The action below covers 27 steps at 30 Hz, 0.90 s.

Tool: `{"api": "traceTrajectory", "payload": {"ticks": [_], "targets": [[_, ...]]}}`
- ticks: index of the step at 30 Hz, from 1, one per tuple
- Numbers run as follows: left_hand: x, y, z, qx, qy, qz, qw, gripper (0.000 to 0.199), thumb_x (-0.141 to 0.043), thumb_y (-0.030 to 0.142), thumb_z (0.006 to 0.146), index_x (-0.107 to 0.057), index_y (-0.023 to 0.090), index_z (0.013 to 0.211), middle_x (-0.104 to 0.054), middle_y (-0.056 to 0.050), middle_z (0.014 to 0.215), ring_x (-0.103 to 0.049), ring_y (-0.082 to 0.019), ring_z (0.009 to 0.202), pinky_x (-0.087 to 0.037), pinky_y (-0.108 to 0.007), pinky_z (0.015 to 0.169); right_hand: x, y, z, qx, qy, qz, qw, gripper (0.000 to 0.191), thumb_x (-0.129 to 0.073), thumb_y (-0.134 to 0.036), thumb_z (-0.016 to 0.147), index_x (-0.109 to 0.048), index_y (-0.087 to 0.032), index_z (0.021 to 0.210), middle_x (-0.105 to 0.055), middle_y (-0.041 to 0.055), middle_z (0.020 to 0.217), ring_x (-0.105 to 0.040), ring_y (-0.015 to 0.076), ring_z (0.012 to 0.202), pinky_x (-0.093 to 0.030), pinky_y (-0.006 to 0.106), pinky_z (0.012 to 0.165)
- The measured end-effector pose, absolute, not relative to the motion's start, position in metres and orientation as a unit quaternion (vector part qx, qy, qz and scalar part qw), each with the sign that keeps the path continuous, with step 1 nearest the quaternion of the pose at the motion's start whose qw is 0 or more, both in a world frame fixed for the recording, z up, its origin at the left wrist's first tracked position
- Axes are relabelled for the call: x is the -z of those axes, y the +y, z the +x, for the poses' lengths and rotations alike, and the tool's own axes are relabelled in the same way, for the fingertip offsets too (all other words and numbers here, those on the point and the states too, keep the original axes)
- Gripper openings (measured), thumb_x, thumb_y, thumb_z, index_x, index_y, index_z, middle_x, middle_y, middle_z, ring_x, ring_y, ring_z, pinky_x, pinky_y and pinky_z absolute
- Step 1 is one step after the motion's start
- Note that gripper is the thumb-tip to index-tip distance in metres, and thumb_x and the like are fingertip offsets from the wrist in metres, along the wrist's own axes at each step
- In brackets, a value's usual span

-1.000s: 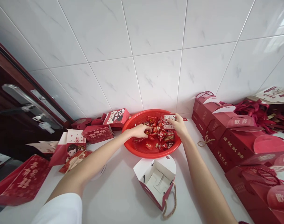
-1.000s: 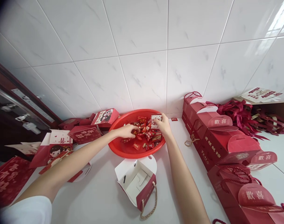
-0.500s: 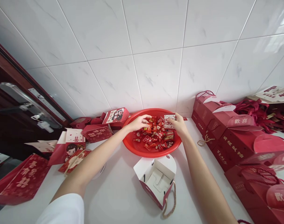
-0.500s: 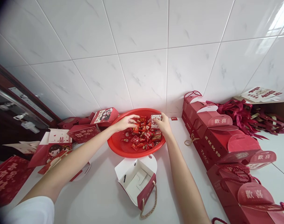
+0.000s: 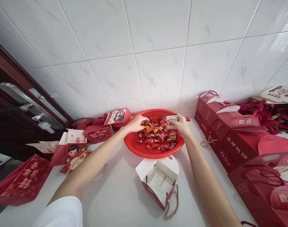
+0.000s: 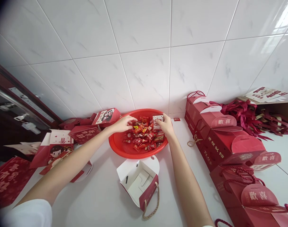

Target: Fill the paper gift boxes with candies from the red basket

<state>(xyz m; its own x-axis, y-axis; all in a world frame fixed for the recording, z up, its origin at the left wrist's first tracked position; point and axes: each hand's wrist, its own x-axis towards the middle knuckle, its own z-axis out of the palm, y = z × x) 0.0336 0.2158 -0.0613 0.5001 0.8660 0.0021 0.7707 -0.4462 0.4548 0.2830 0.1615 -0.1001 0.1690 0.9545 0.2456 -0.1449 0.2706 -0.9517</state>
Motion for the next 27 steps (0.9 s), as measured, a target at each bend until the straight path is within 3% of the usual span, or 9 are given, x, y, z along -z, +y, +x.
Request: {"api": "traceTrajectory", "payload": {"ticks": [4, 8, 11, 14, 17, 20, 24, 27], "targets": [[0.053, 0.203, 0.029, 0.095, 0.454, 0.858, 0.22, 0.04, -0.067, 0.029, 0.075, -0.072, 0.021, 0.113, -0.076, -0.005, 0.102, -0.071, -0.023, 0.093, -0.053, -0.027, 0.082, 0.1, 0.161, 0.283, -0.426, -0.484, -0.43, 0.632, 0.028, -0.065, -0.029, 0.059, -0.065, -0.02, 0.086, -0.072, 0.0024, 0.086, -0.065, 0.0224, 0.079, -0.054, 0.036, 0.074], [0.064, 0.185, 0.042, 0.223, 0.459, 0.845, 0.157, 0.086, -0.082, 0.048, 0.058, -0.059, 0.02, 0.136, -0.071, -0.014, 0.122, -0.066, -0.035, 0.11, -0.051, -0.032, 0.086, 0.1, 0.161, 0.283, -0.418, -0.495, -0.431, 0.628, 0.03, -0.064, -0.028, 0.061, -0.066, -0.02, 0.089, -0.072, 0.0024, 0.086, -0.065, 0.0224, 0.079, -0.054, 0.036, 0.073], [0.078, 0.176, 0.059, 0.217, 0.474, 0.845, 0.118, 0.101, -0.08, 0.055, 0.058, -0.049, 0.014, 0.145, -0.066, -0.023, 0.128, -0.064, -0.039, 0.114, -0.05, -0.034, 0.085, 0.102, 0.161, 0.283, -0.419, -0.505, -0.434, 0.618, 0.031, -0.064, -0.028, 0.062, -0.067, -0.019, 0.092, -0.072, 0.003, 0.087, -0.065, 0.023, 0.08, -0.054, 0.036, 0.073], [0.085, 0.174, 0.07, 0.191, 0.468, 0.856, 0.11, 0.083, -0.078, 0.05, 0.063, -0.057, 0.014, 0.135, -0.072, -0.02, 0.116, -0.068, -0.036, 0.103, -0.05, -0.033, 0.079, 0.104, 0.163, 0.283, -0.413, -0.507, -0.438, 0.617, 0.031, -0.065, -0.029, 0.062, -0.066, -0.02, 0.092, -0.071, 0.0028, 0.086, -0.065, 0.0227, 0.079, -0.054, 0.036, 0.071], [0.087, 0.178, 0.072, 0.142, 0.453, 0.872, 0.12, 0.038, -0.072, 0.034, 0.071, -0.07, 0.015, 0.104, -0.075, -0.015, 0.095, -0.069, -0.031, 0.084, -0.047, -0.03, 0.069, 0.104, 0.164, 0.283, -0.412, -0.506, -0.433, 0.621, 0.031, -0.065, -0.029, 0.062, -0.066, -0.02, 0.092, -0.071, 0.0026, 0.087, -0.064, 0.0222, 0.078, -0.054, 0.035, 0.071], [0.086, 0.184, 0.072, 0.054, 0.436, 0.882, 0.173, 0.008, -0.066, 0.025, 0.072, -0.067, 0.017, 0.074, -0.071, -0.007, 0.075, -0.065, -0.024, 0.071, -0.044, -0.028, 0.064, 0.103, 0.163, 0.283, -0.416, -0.499, -0.426, 0.63, 0.031, -0.065, -0.029, 0.061, -0.066, -0.02, 0.09, -0.071, 0.0023, 0.086, -0.064, 0.0221, 0.079, -0.054, 0.036, 0.072], [0.082, 0.187, 0.072, -0.102, 0.43, 0.836, 0.325, 0.015, -0.07, 0.031, 0.069, -0.063, 0.019, 0.068, -0.067, 0.0, 0.068, -0.06, -0.018, 0.068, -0.044, -0.026, 0.065, 0.101, 0.162, 0.282, -0.421, -0.491, -0.428, 0.631, 0.03, -0.064, -0.029, 0.061, -0.065, -0.021, 0.089, -0.071, 0.0013, 0.085, -0.064, 0.0219, 0.078, -0.054, 0.036, 0.073], [0.076, 0.184, 0.074, -0.155, 0.466, 0.761, 0.423, 0.024, -0.075, 0.036, 0.066, -0.059, 0.018, 0.065, -0.059, 0.002, 0.058, -0.052, -0.015, 0.056, -0.038, -0.025, 0.053, 0.1, 0.161, 0.282, -0.418, -0.489, -0.431, 0.633, 0.029, -0.063, -0.028, 0.06, -0.064, -0.02, 0.088, -0.07, 0.001, 0.083, -0.064, 0.0216, 0.078, -0.054, 0.036, 0.073]]}}
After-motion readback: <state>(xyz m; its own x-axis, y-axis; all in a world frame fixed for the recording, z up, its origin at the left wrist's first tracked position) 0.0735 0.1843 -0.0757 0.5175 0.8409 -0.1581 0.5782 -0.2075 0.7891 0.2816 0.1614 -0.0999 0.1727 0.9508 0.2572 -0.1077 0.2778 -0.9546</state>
